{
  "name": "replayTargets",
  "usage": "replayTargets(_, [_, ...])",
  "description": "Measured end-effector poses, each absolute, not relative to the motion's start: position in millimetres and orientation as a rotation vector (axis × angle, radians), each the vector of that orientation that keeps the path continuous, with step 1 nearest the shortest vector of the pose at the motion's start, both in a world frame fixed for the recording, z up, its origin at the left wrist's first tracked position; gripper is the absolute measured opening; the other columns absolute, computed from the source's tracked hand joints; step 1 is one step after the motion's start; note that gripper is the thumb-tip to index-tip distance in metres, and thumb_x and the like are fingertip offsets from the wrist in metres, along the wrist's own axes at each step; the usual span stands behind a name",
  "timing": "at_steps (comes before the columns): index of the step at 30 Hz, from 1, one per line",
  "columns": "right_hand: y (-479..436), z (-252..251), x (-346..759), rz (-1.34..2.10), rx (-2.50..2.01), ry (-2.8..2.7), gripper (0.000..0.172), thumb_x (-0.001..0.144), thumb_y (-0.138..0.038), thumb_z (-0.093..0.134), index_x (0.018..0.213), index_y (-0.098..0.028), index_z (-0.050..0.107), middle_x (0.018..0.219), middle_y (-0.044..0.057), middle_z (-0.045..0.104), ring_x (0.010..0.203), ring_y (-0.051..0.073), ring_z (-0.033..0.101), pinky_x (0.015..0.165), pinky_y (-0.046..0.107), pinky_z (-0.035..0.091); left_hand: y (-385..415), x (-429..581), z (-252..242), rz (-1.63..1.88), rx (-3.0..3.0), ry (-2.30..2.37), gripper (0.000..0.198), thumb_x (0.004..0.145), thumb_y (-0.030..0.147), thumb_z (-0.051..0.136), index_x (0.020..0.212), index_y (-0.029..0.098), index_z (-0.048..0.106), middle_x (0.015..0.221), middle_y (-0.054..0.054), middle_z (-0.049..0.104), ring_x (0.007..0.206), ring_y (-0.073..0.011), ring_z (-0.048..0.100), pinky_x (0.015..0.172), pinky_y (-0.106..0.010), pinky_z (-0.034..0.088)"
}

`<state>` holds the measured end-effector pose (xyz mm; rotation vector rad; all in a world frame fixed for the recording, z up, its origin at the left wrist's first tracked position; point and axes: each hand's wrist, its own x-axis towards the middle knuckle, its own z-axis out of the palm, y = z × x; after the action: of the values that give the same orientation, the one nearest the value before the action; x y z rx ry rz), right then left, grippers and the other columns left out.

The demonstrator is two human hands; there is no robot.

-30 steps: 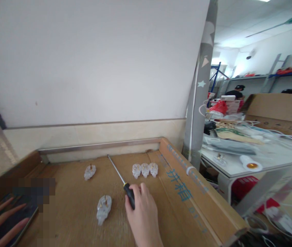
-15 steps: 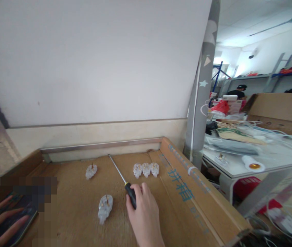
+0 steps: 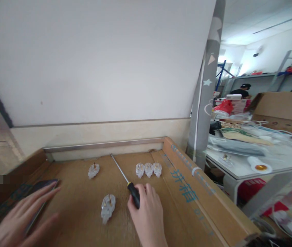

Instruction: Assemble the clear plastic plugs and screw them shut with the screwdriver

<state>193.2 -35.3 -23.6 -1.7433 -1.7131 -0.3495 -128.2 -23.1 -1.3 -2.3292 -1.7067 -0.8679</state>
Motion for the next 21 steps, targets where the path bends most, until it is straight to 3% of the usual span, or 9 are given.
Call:
replayTargets(4, [-36,-23,193,-0.337,-1.746,-1.719,0.012,0.077,-0.02,0.056,0.088,-0.023,0.054,0.078,0.002,0.055,0.071,0.021,0.058,0.06,0.033,0.046,-18,-52,10,-0.642,-2.904,-1.443,0.069,0.068,0.037,0.066,0.131,0.032,0.04,0.128,-0.003,0.054,0.115,-0.0268,0.051,0.097,-0.04,0.042])
replayTargets(10, [-34,-23,193,-0.334,-1.775,-1.702,0.015,0.075,-0.02,0.058,0.089,-0.023,0.055,0.079,0.002,0.056,0.073,0.022,0.057,0.063,0.035,0.045,-1,-8,16,-0.672,-3.122,-1.501,0.051,0.056,0.024,0.07,0.106,0.023,0.058,0.101,-0.006,0.063,0.095,-0.0251,0.057,0.088,-0.038,0.045])
replayTargets(16, [-47,-25,206,-0.4,-1.811,-1.711,0.017,0.072,-0.021,0.057,0.089,-0.023,0.058,0.076,0.002,0.061,0.07,0.025,0.061,0.059,0.039,0.048,-3,-15,1,-0.895,-3.0,-1.531,0.047,0.059,0.019,0.061,0.105,0.021,0.054,0.101,-0.006,0.061,0.095,-0.0255,0.056,0.086,-0.039,0.044])
replayTargets(21, [-73,6,228,-0.115,-1.555,-1.397,0.026,0.08,-0.043,0.055,0.096,-0.022,0.058,0.085,0.003,0.067,0.073,0.017,0.066,0.056,0.021,0.054,-1,-22,0,-0.983,-2.831,-1.576,0.046,0.067,0.019,0.056,0.111,0.021,0.048,0.106,-0.008,0.059,0.1,-0.0273,0.055,0.088,-0.043,0.043])
